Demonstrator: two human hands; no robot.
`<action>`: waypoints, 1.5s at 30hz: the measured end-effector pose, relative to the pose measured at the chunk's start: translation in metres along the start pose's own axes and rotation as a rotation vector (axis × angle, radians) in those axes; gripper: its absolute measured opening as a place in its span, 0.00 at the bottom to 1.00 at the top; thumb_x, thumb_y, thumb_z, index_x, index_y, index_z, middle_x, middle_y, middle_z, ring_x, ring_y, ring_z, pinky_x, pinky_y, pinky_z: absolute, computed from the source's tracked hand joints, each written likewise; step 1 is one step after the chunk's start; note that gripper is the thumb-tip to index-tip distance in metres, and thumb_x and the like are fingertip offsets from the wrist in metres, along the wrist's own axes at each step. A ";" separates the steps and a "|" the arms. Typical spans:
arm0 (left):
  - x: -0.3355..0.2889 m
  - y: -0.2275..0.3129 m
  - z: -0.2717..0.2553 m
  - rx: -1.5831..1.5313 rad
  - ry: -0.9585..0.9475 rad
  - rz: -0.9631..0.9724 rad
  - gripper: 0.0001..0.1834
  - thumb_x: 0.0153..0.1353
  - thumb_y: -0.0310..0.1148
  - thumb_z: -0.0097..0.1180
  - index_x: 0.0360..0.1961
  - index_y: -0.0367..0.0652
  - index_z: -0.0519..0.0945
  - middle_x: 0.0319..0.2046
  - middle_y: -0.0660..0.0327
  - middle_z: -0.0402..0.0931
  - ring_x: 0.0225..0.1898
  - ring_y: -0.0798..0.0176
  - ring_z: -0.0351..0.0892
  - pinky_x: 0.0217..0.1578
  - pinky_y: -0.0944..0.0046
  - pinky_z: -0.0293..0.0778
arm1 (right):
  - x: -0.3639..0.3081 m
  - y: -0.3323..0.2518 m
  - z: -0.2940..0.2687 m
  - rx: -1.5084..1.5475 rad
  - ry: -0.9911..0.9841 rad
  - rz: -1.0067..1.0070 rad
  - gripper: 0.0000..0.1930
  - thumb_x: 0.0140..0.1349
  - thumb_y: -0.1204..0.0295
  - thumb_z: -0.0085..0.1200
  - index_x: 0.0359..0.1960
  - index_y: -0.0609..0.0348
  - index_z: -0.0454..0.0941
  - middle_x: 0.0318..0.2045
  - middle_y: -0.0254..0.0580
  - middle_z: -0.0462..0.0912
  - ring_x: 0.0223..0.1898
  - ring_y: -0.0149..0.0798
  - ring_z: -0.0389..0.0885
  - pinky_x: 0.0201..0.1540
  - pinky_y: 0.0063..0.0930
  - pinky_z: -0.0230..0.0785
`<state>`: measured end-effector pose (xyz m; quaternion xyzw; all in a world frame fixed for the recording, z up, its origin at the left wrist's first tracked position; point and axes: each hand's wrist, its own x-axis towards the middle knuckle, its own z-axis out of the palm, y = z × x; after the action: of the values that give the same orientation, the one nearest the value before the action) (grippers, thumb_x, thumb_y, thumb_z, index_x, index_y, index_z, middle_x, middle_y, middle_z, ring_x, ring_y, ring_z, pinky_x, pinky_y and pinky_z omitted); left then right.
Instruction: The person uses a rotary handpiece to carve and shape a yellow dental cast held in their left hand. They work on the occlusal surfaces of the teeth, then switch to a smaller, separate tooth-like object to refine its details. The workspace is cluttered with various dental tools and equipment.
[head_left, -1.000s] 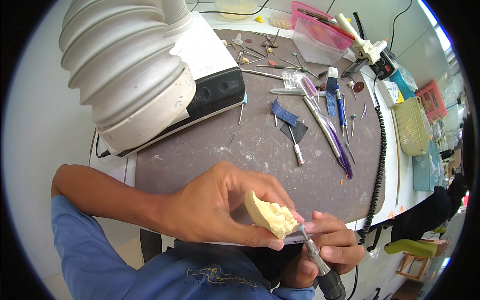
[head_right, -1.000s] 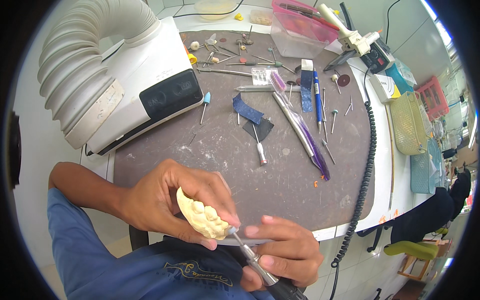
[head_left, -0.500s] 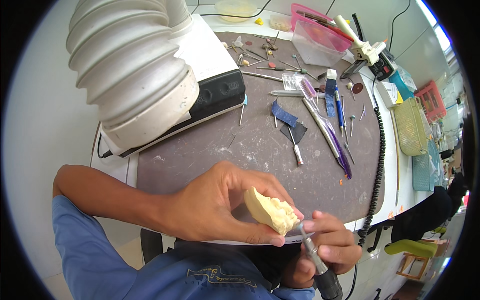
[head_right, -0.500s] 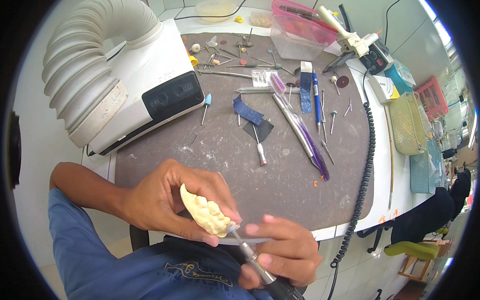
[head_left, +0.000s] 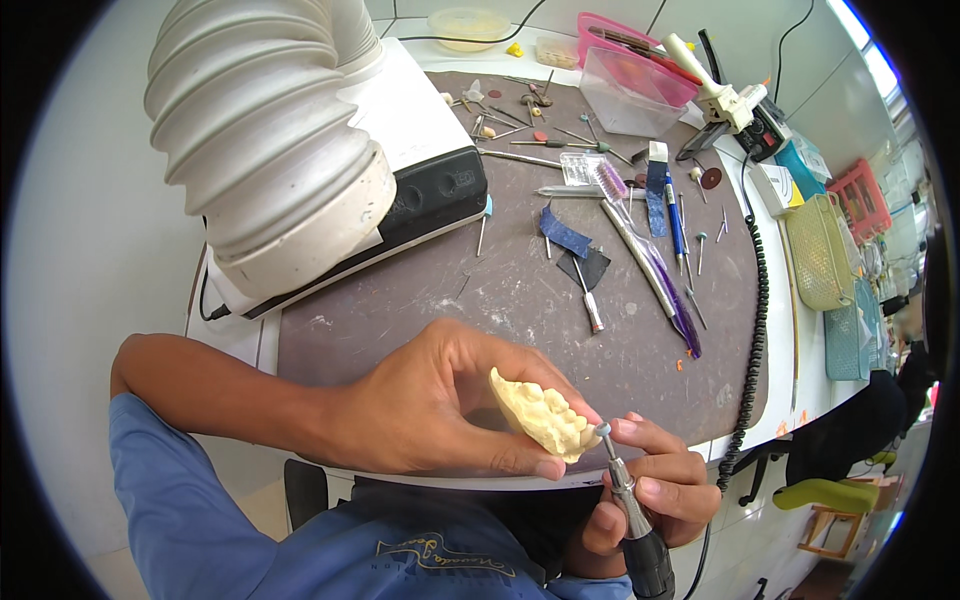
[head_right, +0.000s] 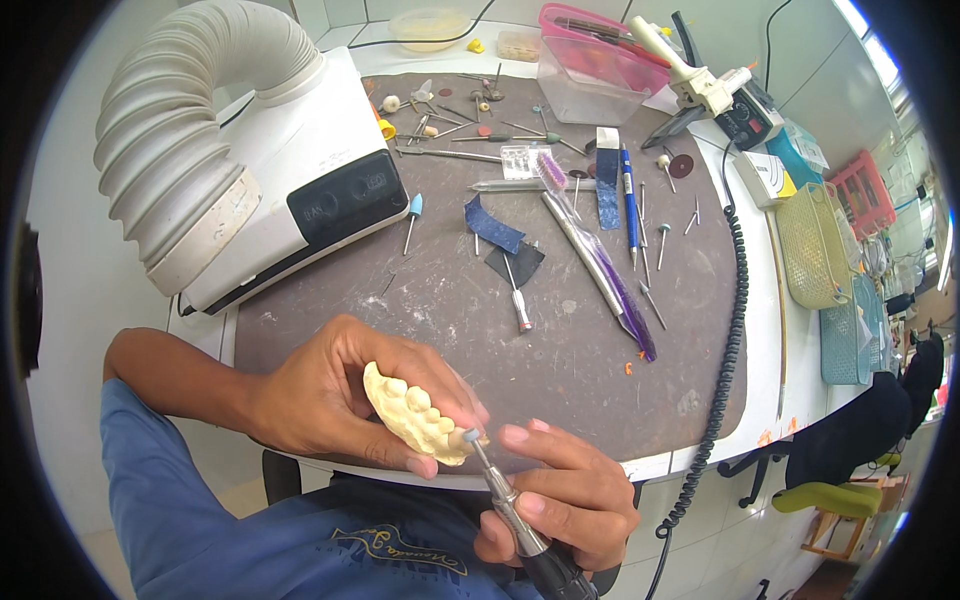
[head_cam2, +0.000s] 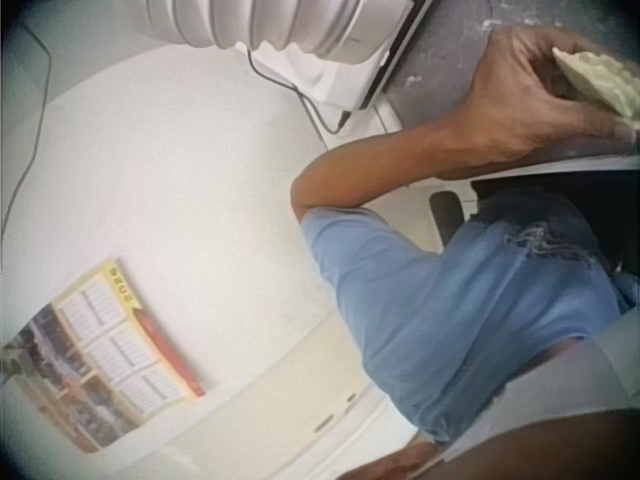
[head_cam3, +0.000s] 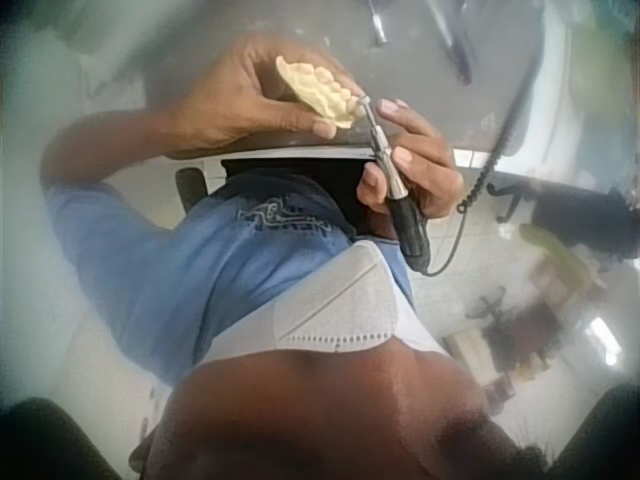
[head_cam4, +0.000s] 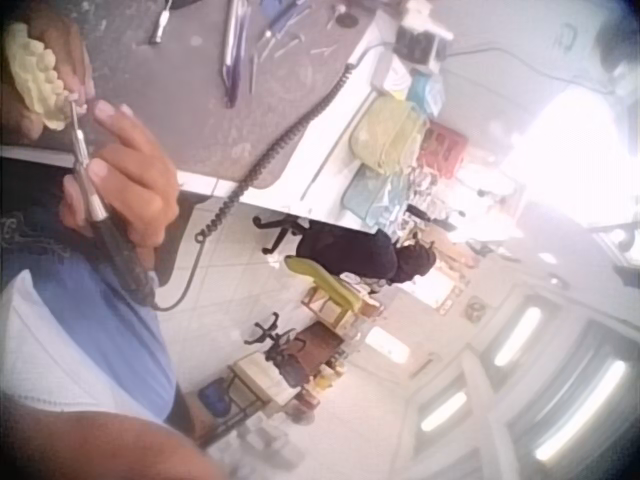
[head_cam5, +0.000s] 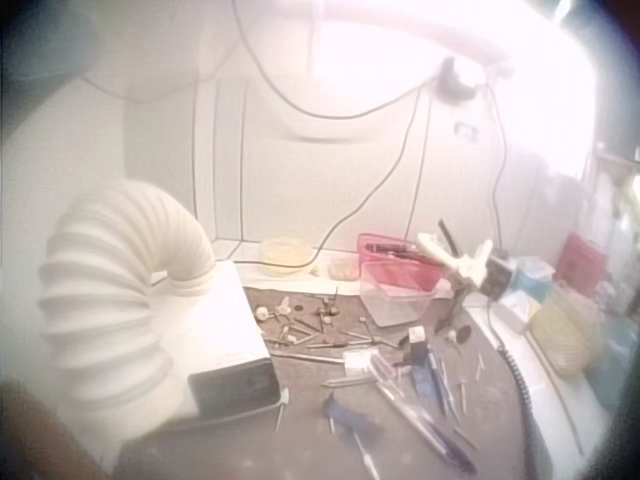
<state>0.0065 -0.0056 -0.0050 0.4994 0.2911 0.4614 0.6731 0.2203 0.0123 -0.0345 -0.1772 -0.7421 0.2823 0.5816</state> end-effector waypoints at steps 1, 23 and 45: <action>0.000 0.000 0.000 -0.003 0.004 -0.003 0.18 0.47 0.18 0.66 0.42 0.37 0.81 0.44 0.54 0.79 0.50 0.62 0.76 0.52 0.63 0.70 | 0.002 -0.001 -0.003 0.003 -0.051 -0.017 0.21 0.48 0.69 0.67 0.41 0.55 0.69 0.24 0.38 0.79 0.39 0.49 0.84 0.45 0.42 0.76; 0.001 -0.006 0.004 -0.065 -0.016 0.050 0.19 0.48 0.15 0.64 0.41 0.38 0.74 0.43 0.54 0.76 0.54 0.62 0.71 0.54 0.63 0.69 | 0.012 -0.006 -0.002 0.011 -0.049 0.165 0.19 0.53 0.71 0.64 0.45 0.55 0.72 0.33 0.51 0.80 0.36 0.44 0.83 0.40 0.35 0.78; 0.003 -0.009 0.000 -0.093 -0.014 0.050 0.18 0.49 0.14 0.63 0.40 0.37 0.72 0.42 0.54 0.76 0.48 0.65 0.75 0.50 0.65 0.72 | 0.012 -0.008 0.005 0.421 0.186 0.436 0.18 0.53 0.67 0.64 0.35 0.60 0.66 0.24 0.50 0.80 0.36 0.50 0.84 0.49 0.49 0.73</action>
<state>0.0105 -0.0031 -0.0133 0.4781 0.2521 0.4875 0.6857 0.2134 0.0122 -0.0213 -0.2329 -0.5555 0.5303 0.5967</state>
